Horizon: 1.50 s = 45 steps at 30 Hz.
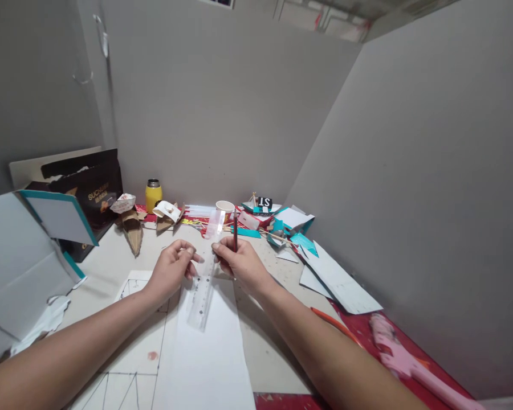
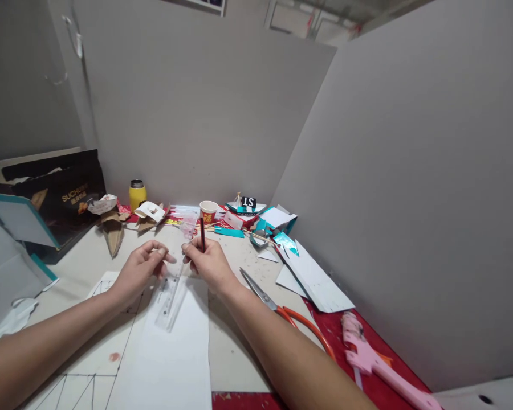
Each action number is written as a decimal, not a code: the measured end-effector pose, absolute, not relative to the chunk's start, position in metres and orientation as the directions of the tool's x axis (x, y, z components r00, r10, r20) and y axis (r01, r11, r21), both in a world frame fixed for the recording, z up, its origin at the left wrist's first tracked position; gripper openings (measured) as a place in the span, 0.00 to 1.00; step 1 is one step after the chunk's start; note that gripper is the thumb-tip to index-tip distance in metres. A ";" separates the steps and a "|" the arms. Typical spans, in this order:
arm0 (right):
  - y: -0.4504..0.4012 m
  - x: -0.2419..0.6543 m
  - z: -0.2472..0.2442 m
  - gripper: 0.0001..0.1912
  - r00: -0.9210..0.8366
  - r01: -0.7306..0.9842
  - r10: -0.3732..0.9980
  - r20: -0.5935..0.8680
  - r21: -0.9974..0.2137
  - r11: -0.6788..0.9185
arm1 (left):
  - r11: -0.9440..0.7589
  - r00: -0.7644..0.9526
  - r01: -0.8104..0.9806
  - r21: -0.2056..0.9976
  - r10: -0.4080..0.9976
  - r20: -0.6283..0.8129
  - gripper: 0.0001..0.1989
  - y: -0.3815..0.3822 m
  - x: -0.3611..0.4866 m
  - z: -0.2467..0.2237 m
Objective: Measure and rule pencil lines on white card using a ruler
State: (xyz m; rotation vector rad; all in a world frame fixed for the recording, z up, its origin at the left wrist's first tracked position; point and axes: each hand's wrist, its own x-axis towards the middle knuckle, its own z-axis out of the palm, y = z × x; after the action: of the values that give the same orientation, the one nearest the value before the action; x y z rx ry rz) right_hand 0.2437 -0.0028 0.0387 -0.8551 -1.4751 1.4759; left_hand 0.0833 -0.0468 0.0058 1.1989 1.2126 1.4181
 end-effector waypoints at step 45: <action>-0.002 0.238 0.035 0.18 -0.103 -0.336 0.976 0.189 -0.931 0.145 | -0.143 0.161 0.012 0.990 0.977 0.140 0.15 -0.065 0.101 0.013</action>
State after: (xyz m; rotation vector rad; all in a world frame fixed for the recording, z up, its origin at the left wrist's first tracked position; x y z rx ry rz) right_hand 0.2379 -0.0018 0.0347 -0.7735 -1.1290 1.3168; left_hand 0.1006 -0.0655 0.0132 1.4018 1.0349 1.1791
